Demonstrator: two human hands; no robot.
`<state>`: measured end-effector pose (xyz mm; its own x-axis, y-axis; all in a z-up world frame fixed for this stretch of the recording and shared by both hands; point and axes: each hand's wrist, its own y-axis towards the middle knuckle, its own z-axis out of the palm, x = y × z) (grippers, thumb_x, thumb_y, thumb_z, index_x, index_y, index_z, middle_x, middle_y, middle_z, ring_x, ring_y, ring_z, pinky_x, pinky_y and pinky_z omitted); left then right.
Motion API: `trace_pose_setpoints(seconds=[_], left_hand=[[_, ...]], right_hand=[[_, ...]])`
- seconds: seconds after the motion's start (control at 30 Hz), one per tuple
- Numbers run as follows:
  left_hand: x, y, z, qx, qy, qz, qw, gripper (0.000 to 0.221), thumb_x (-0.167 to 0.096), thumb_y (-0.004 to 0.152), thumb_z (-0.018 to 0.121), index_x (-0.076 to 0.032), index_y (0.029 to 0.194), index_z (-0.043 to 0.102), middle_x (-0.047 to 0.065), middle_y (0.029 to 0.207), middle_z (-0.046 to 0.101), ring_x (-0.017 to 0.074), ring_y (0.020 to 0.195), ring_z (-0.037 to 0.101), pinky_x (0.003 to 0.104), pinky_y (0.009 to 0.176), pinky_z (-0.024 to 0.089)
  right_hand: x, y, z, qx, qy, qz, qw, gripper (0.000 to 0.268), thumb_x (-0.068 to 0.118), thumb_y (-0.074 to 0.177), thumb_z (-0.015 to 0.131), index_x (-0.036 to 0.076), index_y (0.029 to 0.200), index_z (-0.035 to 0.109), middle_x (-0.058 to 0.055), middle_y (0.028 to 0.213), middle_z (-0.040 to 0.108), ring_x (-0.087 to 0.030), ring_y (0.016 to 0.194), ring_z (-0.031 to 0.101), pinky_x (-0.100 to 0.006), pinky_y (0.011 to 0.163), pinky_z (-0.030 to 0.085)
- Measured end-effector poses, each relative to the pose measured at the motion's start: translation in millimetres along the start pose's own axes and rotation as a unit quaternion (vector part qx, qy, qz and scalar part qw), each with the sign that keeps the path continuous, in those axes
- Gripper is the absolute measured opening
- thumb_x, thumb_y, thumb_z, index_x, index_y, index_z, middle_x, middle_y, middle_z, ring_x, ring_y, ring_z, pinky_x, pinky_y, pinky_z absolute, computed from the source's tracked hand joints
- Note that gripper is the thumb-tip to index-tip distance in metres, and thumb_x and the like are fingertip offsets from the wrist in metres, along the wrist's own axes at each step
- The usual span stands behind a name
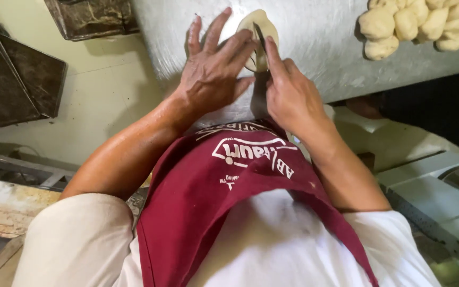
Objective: Shaping dough balls into rolls by flattening, scoring with a knife, and rolling them up
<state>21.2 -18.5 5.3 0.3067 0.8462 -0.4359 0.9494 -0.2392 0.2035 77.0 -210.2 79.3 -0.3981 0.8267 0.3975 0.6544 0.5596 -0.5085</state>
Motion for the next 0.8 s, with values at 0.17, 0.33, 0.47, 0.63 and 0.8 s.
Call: trace_pose_setpoints(seconds=[0.17, 0.33, 0.47, 0.63, 0.8], left_hand=[[-1, 0, -4, -0.058, 0.013, 0.005, 0.998, 0.062, -0.035, 0.084, 0.092, -0.007, 0.134, 0.069, 0.009, 0.143, 0.056, 0.0426, 0.146, 0.025, 0.076, 0.110, 0.018], [-9, 3, 1, -0.059, 0.004, 0.006, 0.998, 0.063, -0.037, 0.089, 0.089, -0.006, 0.138, 0.066, 0.009, 0.143, 0.054, 0.0423, 0.147, 0.023, 0.074, 0.111, 0.016], [-3, 10, 1, -0.049, 0.006, -0.006, 0.999, 0.062, -0.039, 0.090, 0.089, -0.006, 0.137, 0.067, 0.011, 0.147, 0.052, 0.0439, 0.146, 0.020, 0.078, 0.110, 0.016], [-15, 15, 5, -0.028, -0.020, 0.005, 0.999, 0.066, -0.044, 0.091, 0.089, -0.007, 0.140, 0.065, 0.017, 0.149, 0.049, 0.0434, 0.147, 0.021, 0.078, 0.112, 0.012], [-11, 18, 8, 0.041, -0.019, -0.039, 0.998, 0.069, -0.050, 0.100, 0.069, -0.005, 0.151, 0.054, 0.013, 0.156, 0.045, 0.0439, 0.151, 0.005, 0.077, 0.114, 0.001]], right_hand=[[-17, -22, 5, 0.005, -0.015, -0.012, 1.000, 0.069, 0.009, 0.100, 0.043, 0.010, 0.165, 0.021, -0.034, 0.114, 0.059, -0.056, 0.078, 0.061, -0.067, 0.066, 0.047], [-9, -7, -5, -0.015, -0.001, -0.020, 1.000, 0.069, 0.009, 0.105, 0.043, 0.012, 0.166, 0.010, -0.030, 0.119, 0.057, -0.041, 0.068, 0.060, -0.055, 0.060, 0.050], [-9, -20, -14, 0.028, -0.003, 0.020, 0.999, 0.066, 0.010, 0.107, 0.040, 0.014, 0.166, 0.012, -0.037, 0.132, 0.052, -0.042, 0.075, 0.065, -0.053, 0.064, 0.059], [-16, -9, -12, -0.015, 0.025, 0.000, 1.000, 0.068, 0.006, 0.100, 0.041, 0.010, 0.165, 0.017, -0.033, 0.128, 0.056, -0.054, 0.086, 0.063, -0.063, 0.069, 0.048], [-32, -29, -12, 0.043, 0.019, 0.037, 0.998, 0.069, 0.012, 0.102, 0.038, 0.014, 0.166, 0.015, -0.034, 0.134, 0.055, -0.051, 0.099, 0.063, -0.063, 0.084, 0.048]])
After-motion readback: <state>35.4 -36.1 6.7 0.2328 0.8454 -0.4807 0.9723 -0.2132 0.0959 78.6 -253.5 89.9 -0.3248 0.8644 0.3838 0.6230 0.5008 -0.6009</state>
